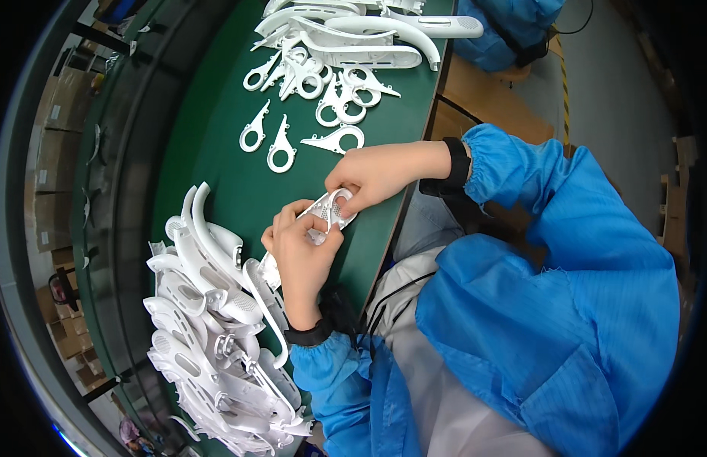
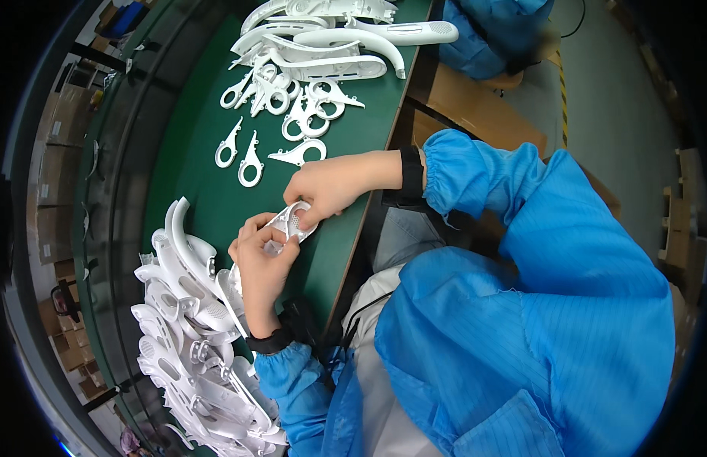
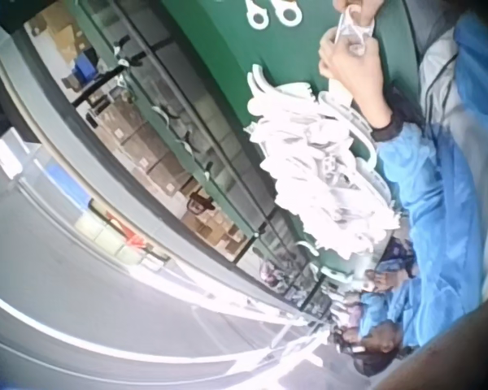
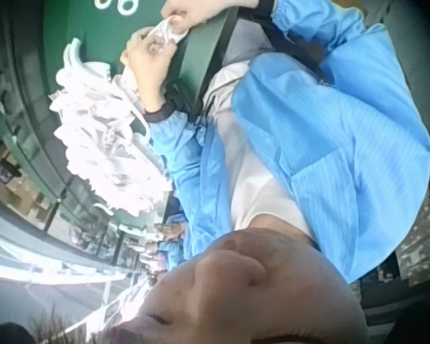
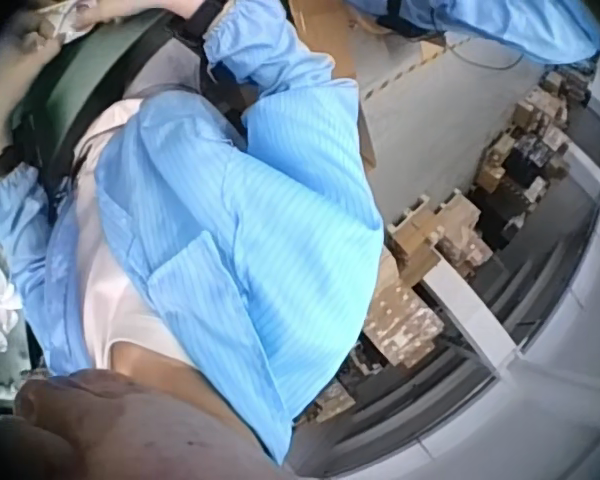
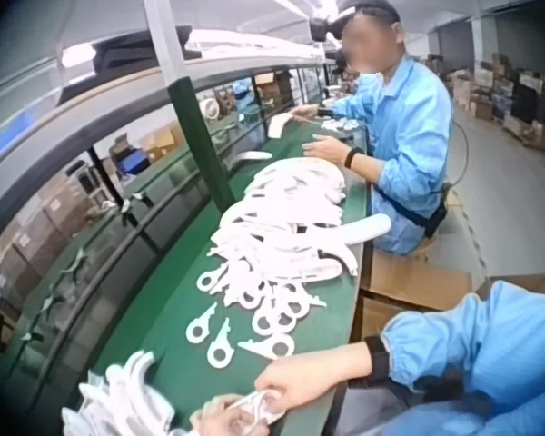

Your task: The recorder is manually assembling white plastic components, snapping parts together at a factory workstation.

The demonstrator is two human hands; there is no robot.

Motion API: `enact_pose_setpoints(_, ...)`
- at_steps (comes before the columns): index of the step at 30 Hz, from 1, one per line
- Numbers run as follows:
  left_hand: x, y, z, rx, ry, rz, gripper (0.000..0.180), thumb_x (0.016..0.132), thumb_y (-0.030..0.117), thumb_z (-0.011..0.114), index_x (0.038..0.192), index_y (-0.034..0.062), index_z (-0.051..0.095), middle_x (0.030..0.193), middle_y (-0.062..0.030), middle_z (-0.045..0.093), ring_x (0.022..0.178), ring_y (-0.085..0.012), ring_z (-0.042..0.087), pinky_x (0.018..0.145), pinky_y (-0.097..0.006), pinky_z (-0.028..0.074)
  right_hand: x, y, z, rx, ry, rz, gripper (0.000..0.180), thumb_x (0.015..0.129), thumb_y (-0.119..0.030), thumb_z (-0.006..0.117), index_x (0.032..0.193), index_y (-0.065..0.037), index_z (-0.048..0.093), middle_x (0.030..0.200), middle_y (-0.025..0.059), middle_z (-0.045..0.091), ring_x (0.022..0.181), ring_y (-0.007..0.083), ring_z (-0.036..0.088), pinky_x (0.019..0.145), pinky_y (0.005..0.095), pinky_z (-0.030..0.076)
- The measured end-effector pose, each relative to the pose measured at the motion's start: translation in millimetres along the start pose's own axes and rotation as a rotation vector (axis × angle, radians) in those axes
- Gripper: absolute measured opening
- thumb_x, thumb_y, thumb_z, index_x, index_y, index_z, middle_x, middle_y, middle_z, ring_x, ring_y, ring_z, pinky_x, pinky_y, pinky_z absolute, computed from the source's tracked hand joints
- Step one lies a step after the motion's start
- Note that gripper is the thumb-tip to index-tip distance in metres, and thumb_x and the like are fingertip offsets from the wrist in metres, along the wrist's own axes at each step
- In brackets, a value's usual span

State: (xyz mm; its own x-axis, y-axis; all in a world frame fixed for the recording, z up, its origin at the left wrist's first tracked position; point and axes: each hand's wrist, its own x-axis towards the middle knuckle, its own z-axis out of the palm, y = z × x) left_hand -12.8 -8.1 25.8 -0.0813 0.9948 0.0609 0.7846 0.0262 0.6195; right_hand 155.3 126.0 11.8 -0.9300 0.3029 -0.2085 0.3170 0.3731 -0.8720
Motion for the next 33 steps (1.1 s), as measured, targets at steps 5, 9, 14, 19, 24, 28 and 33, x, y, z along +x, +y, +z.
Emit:
enact_pose_setpoints(5, 2.9, -0.4, 4.6, 0.026, -0.007, 0.016, 0.016, 0.062, 0.013, 0.071, 0.063, 0.0045, 0.057, 0.102, -0.0064, 0.063, 0.097, -0.0237, 0.055, 0.090, -0.037, 0.027, 0.8, 3.1, 4.5, -0.235, 0.120, -0.118, 0.025, 0.075, -0.028, 0.071, 0.083, -0.007, 0.061, 0.061, 0.0094, 0.060, 0.059, 0.0271, 0.061, 0.051, 0.0397, 0.043)
enact_pose_setpoints(9, -1.1, 5.8, -4.9, 0.069, 0.000, -0.010, 0.016, 0.062, 0.012, 0.070, 0.063, 0.0042, 0.056, 0.101, -0.0057, 0.063, 0.096, -0.0232, 0.055, 0.088, -0.038, 0.028, 9.7, 0.3, 9.7, -0.337, 0.169, -0.210, 0.032, 0.070, -0.029, 0.073, 0.090, -0.009, 0.058, 0.071, 0.0071, 0.062, 0.068, 0.0286, 0.063, 0.054, 0.0417, 0.045)
enact_pose_setpoints(14, 7.9, 8.7, -7.8, 0.108, -0.101, 0.018, 0.027, 0.067, 0.012, 0.072, 0.089, 0.0049, 0.058, 0.102, -0.0081, 0.062, 0.094, -0.0265, 0.056, 0.088, -0.037, 0.031, 6.3, 6.5, 7.8, -0.374, 0.250, -0.202, 0.042, 0.066, -0.029, 0.075, 0.096, -0.011, 0.052, 0.085, 0.0045, 0.060, 0.069, 0.0270, 0.063, 0.052, 0.0408, 0.046)
enact_pose_setpoints(19, 9.8, 17.1, -10.9, 0.260, -0.117, -0.103, 0.048, 0.071, 0.014, 0.075, 0.113, 0.0076, 0.053, 0.103, -0.0106, 0.060, 0.097, -0.0318, 0.060, 0.079, -0.043, 0.042, 15.1, -0.7, 13.9, -0.502, 0.117, -0.168, 0.045, 0.065, -0.029, 0.074, 0.100, -0.011, 0.053, 0.088, 0.0057, 0.062, 0.074, 0.0295, 0.064, 0.057, 0.0418, 0.049)
enact_pose_setpoints(24, 14.3, 21.2, -14.0, 0.375, -0.232, -0.112, 0.029, 0.073, 0.019, 0.073, 0.098, 0.0061, 0.065, 0.087, -0.0175, 0.067, 0.082, -0.0362, 0.064, 0.070, -0.044, 0.049, 23.7, 0.4, 11.4, -0.559, 0.013, -0.184, 0.038, 0.070, -0.040, 0.070, 0.089, -0.008, 0.062, 0.085, 0.0092, 0.066, 0.078, 0.0302, 0.065, 0.059, 0.0428, 0.049)
enact_pose_setpoints(28, 18.9, 31.4, -15.1, 0.326, -0.247, -0.200, 0.037, 0.073, 0.023, 0.072, 0.107, 0.0096, 0.065, 0.086, -0.0207, 0.067, 0.084, -0.0396, 0.064, 0.074, -0.044, 0.050, 20.8, 2.9, 9.2, -0.511, 0.098, -0.165, 0.038, 0.083, -0.046, 0.061, 0.087, -0.008, 0.066, 0.068, 0.0115, 0.065, 0.065, 0.0343, 0.063, 0.055, 0.0452, 0.047)
enact_pose_setpoints(33, 11.3, 7.6, -15.1, 0.023, -0.047, 0.081, 0.039, 0.076, 0.014, 0.069, 0.112, 0.0027, 0.061, 0.103, -0.0199, 0.064, 0.097, -0.0365, 0.062, 0.084, -0.041, 0.048, 17.1, 7.0, 3.0, -0.456, 0.151, -0.247, 0.033, 0.084, -0.042, 0.061, 0.087, -0.009, 0.065, 0.069, 0.0142, 0.063, 0.068, 0.0342, 0.062, 0.056, 0.0444, 0.046)
